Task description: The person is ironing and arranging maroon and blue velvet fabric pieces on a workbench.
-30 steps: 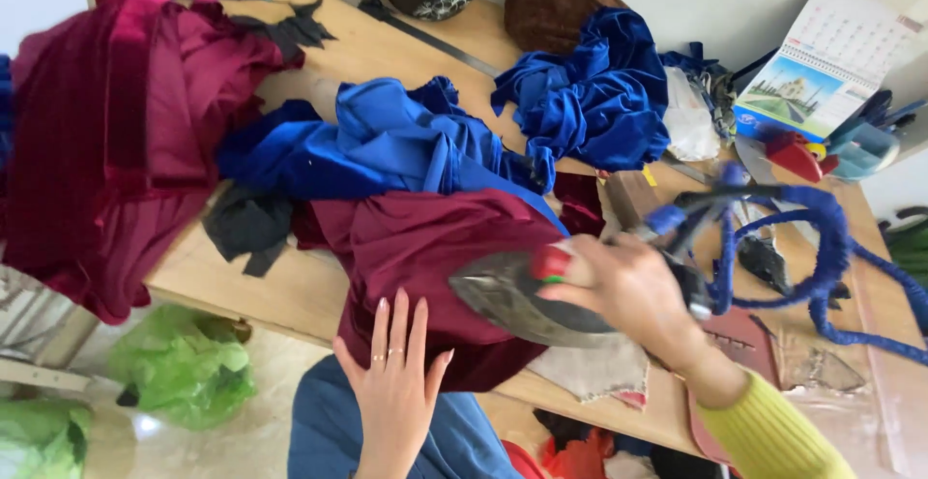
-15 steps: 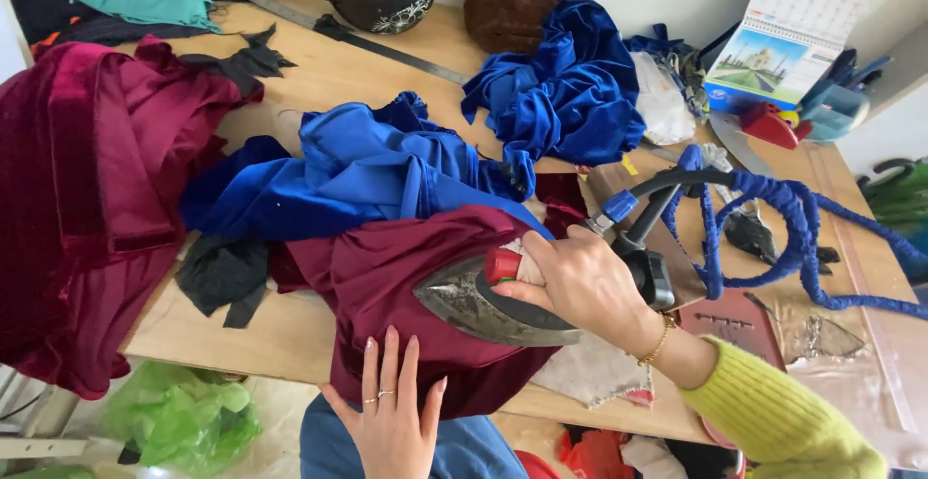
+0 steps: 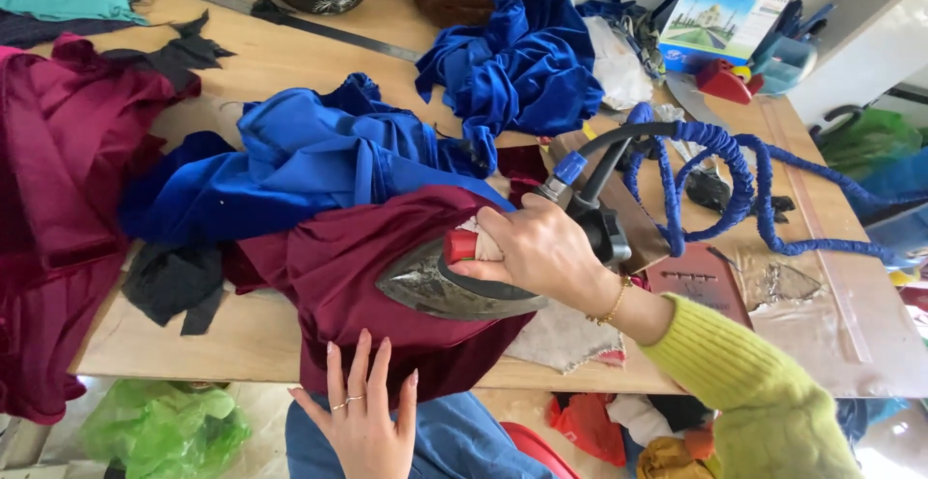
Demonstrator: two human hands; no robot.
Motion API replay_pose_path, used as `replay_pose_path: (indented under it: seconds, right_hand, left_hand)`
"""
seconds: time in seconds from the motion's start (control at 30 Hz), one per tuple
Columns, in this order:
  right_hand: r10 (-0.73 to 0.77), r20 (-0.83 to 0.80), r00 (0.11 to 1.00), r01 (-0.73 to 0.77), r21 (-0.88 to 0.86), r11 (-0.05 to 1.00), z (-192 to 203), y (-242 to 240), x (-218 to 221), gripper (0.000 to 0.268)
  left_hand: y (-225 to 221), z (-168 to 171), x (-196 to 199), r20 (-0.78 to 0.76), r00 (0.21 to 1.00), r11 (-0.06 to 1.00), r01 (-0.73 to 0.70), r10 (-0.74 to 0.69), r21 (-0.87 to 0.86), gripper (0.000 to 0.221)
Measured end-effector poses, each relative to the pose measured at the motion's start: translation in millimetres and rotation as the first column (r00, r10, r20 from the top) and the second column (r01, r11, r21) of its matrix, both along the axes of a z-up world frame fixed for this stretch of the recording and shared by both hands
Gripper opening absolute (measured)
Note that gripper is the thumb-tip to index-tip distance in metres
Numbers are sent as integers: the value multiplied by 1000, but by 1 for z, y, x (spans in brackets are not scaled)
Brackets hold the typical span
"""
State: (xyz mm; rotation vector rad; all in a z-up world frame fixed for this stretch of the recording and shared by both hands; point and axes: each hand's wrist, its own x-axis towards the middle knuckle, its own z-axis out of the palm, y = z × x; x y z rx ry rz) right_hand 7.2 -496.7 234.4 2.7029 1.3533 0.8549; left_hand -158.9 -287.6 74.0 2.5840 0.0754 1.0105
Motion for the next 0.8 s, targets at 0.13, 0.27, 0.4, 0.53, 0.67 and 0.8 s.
replay_pose_path:
  seconds: [0.13, 0.27, 0.4, 0.53, 0.67, 0.8]
  right_hand:
    - [71, 12, 997, -70, -25, 997, 0, -2, 4, 64]
    - [176, -2, 984, -176, -27, 984, 0, 0, 11, 70]
    - [173, 22, 985, -173, -4, 985, 1, 12, 14, 64]
    - [189, 5, 982, -189, 40, 981, 3, 13, 13, 61]
    - [116, 42, 992, -119, 84, 989, 8, 18, 5, 64]
    - [114, 74, 991, -124, 136, 983, 10, 22, 5, 64]
  left_hand:
    - [-1, 5, -3, 76, 997, 999, 29, -26, -41, 36]
    - [-3, 2, -2, 146, 988, 996, 56, -45, -74, 29]
    - [-4, 8, -3, 202, 976, 993, 94, -77, -77, 22]
    - [-2, 9, -1, 325, 937, 988, 149, -127, -46, 14]
    - [-4, -2, 0, 354, 912, 966, 248, -208, -71, 12]
    - [1, -35, 15, 443, 829, 929, 371, -341, 20, 15]
